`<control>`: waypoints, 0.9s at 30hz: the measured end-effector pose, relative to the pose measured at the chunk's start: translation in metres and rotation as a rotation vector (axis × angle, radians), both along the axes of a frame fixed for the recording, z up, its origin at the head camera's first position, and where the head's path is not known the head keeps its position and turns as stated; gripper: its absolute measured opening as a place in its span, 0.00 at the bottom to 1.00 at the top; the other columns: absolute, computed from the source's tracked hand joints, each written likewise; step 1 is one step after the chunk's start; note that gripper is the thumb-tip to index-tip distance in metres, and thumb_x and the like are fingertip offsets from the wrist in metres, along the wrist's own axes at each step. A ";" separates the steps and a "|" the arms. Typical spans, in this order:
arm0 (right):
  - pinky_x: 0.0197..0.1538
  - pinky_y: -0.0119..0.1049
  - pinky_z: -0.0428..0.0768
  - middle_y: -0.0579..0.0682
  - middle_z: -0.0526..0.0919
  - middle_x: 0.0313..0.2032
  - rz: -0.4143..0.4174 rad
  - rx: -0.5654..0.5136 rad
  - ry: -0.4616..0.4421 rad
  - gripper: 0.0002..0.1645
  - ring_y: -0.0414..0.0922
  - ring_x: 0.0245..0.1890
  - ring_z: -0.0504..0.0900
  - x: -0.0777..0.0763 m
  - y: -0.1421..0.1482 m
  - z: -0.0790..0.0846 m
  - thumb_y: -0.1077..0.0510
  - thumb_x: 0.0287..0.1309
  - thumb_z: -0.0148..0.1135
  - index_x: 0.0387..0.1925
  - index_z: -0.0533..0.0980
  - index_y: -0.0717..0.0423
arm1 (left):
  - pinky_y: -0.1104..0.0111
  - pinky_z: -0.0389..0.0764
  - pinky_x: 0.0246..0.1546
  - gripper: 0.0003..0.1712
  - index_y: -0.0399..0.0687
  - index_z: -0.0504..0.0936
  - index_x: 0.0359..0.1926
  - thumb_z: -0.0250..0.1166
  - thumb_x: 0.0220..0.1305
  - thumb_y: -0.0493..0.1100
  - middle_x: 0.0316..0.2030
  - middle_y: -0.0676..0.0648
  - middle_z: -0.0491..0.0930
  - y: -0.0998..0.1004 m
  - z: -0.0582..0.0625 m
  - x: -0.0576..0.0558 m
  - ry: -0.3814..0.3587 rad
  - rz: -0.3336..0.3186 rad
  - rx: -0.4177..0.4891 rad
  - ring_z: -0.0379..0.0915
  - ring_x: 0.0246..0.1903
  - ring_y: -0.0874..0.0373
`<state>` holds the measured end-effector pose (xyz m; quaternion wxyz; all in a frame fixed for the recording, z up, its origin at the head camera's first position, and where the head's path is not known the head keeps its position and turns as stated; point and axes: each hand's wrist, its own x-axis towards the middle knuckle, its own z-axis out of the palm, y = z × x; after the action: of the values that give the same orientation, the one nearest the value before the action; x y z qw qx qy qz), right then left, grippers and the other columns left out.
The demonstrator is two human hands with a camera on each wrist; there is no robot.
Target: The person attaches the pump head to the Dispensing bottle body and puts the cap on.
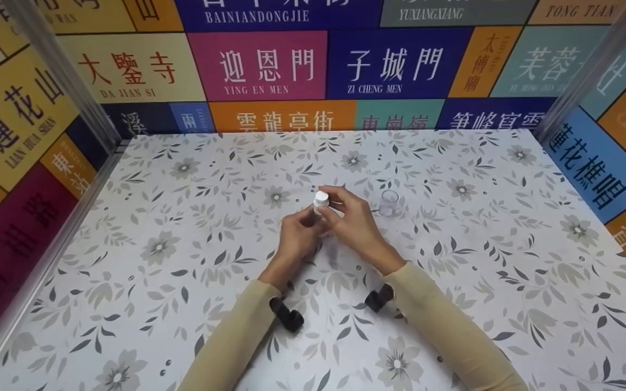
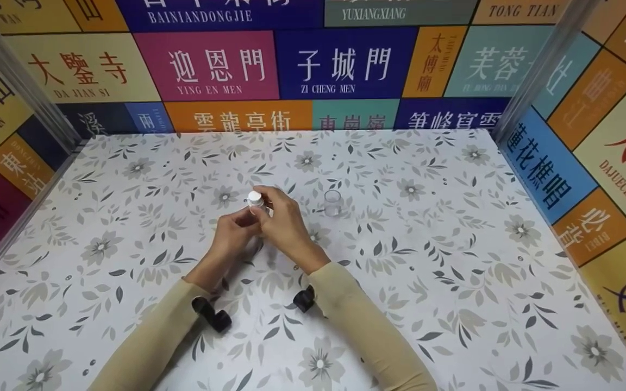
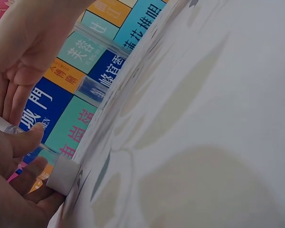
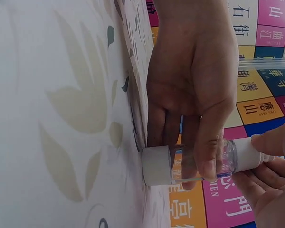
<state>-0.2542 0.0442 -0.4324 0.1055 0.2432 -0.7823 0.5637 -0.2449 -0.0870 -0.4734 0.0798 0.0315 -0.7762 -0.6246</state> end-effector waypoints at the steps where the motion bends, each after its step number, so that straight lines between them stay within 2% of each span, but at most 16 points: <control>1: 0.60 0.40 0.81 0.63 0.84 0.53 0.003 0.003 0.006 0.23 0.56 0.55 0.83 -0.001 0.000 0.000 0.67 0.59 0.68 0.56 0.77 0.66 | 0.68 0.83 0.44 0.25 0.44 0.83 0.57 0.70 0.56 0.33 0.44 0.38 0.88 0.000 0.000 0.000 0.001 -0.001 0.004 0.81 0.39 0.57; 9: 0.57 0.44 0.83 0.61 0.86 0.48 -0.023 0.022 0.017 0.21 0.54 0.51 0.86 -0.004 0.002 -0.002 0.63 0.57 0.70 0.53 0.79 0.64 | 0.75 0.80 0.38 0.27 0.47 0.83 0.58 0.74 0.55 0.36 0.44 0.42 0.89 0.001 0.002 0.002 -0.026 -0.004 0.037 0.78 0.36 0.62; 13: 0.57 0.46 0.83 0.60 0.86 0.49 -0.023 0.026 0.009 0.22 0.54 0.52 0.86 -0.005 0.003 -0.001 0.62 0.56 0.71 0.52 0.79 0.64 | 0.74 0.81 0.36 0.25 0.45 0.84 0.57 0.72 0.56 0.33 0.42 0.40 0.89 0.000 0.004 0.003 -0.014 -0.016 0.033 0.79 0.35 0.62; 15: 0.57 0.44 0.82 0.60 0.85 0.51 -0.009 0.026 -0.004 0.22 0.54 0.54 0.85 -0.006 0.003 0.000 0.62 0.56 0.71 0.53 0.79 0.64 | 0.72 0.82 0.37 0.25 0.44 0.84 0.56 0.71 0.56 0.32 0.42 0.39 0.89 -0.001 0.004 0.003 -0.003 -0.020 0.033 0.80 0.36 0.60; 22: 0.59 0.31 0.80 0.58 0.84 0.55 0.047 0.030 -0.087 0.24 0.51 0.58 0.82 -0.009 0.007 0.001 0.64 0.58 0.70 0.57 0.78 0.62 | 0.67 0.83 0.48 0.26 0.42 0.82 0.58 0.68 0.56 0.30 0.50 0.39 0.86 0.000 0.004 0.002 0.005 -0.013 0.001 0.82 0.47 0.55; 27: 0.58 0.30 0.80 0.58 0.85 0.53 0.036 0.026 -0.086 0.24 0.50 0.56 0.84 -0.010 0.008 0.000 0.63 0.57 0.71 0.56 0.79 0.61 | 0.69 0.84 0.45 0.26 0.42 0.82 0.58 0.68 0.56 0.30 0.50 0.38 0.86 0.001 0.003 0.003 -0.005 -0.013 0.029 0.82 0.45 0.55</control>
<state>-0.2643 0.0520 -0.4326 0.0585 0.2342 -0.7888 0.5652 -0.2418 -0.0858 -0.4709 0.0734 0.0289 -0.7675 -0.6362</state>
